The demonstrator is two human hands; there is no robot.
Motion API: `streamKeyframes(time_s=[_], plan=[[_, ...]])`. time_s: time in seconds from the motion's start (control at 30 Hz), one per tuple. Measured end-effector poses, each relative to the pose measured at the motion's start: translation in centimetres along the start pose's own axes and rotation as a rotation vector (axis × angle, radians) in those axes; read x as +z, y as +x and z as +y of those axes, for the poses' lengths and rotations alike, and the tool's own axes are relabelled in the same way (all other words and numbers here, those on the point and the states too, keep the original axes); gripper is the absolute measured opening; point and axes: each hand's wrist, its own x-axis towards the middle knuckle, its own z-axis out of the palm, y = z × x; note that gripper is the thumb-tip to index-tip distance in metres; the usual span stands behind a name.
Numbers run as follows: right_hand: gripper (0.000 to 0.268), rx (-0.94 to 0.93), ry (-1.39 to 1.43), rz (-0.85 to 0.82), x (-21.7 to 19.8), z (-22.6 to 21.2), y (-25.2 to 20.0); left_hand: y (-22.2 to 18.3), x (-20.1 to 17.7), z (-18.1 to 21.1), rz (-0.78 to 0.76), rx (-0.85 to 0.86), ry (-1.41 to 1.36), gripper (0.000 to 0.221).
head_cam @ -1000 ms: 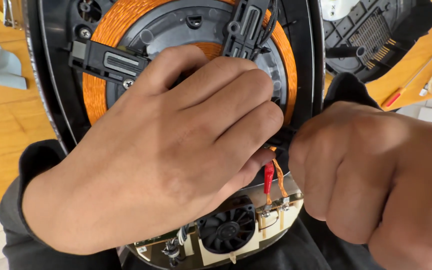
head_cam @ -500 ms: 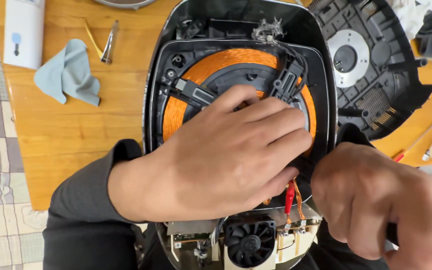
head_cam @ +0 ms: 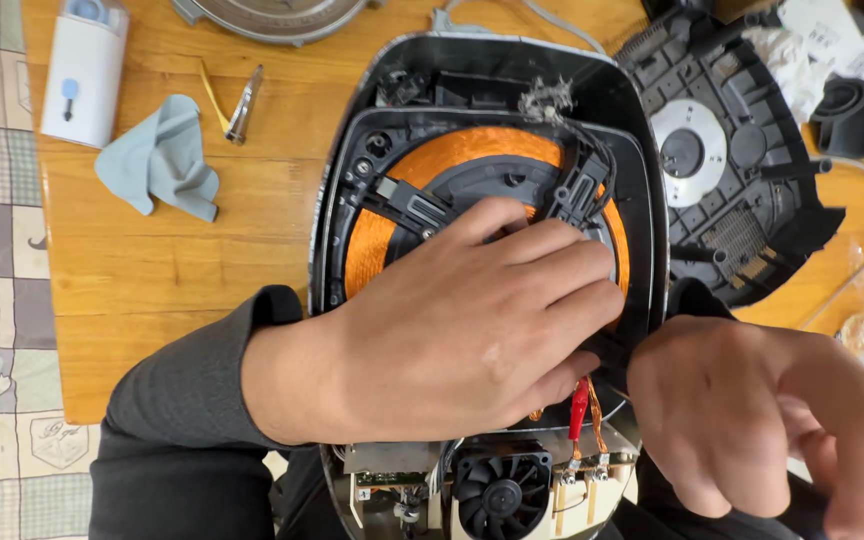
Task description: Disassembling an induction cooker by removing screws and internal components with a screwdriver
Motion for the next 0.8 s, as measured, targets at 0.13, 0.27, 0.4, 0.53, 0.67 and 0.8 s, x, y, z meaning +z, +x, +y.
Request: streamKeyframes(time_s=[0.13, 0.27, 0.4, 0.53, 0.67, 0.8], plan=[[0.029, -0.033, -0.016, -0.041, -0.3, 0.0, -0.7, -0.1, 0.1, 0.1, 0.001, -0.009, -0.017, 0.028], [0.035, 0.043, -0.056, -0.055, -0.4, -0.3, 0.1, -0.2, 0.2, 0.0, 0.03, -0.003, 0.007, 0.025], [0.036, 0.038, -0.088, 0.084, 0.8, -0.8, -0.6, -0.2, 0.1, 0.0, 0.02, 0.002, 0.031, 0.028], [0.042, 0.083, -0.176, 0.157, 0.7, -1.4, 0.5, -0.1, 0.0, 0.0, 0.02, 0.016, 0.029, 0.025], [0.047, 0.049, -0.211, 0.072, 0.5, -0.9, -0.6, -0.1, 0.1, 0.0, 0.035, 0.012, 0.043, 0.029], [0.039, 0.068, -0.206, 0.037, 0.5, -1.0, -0.6, -0.1, 0.1, 0.0, 0.028, 0.013, 0.018, 0.029]])
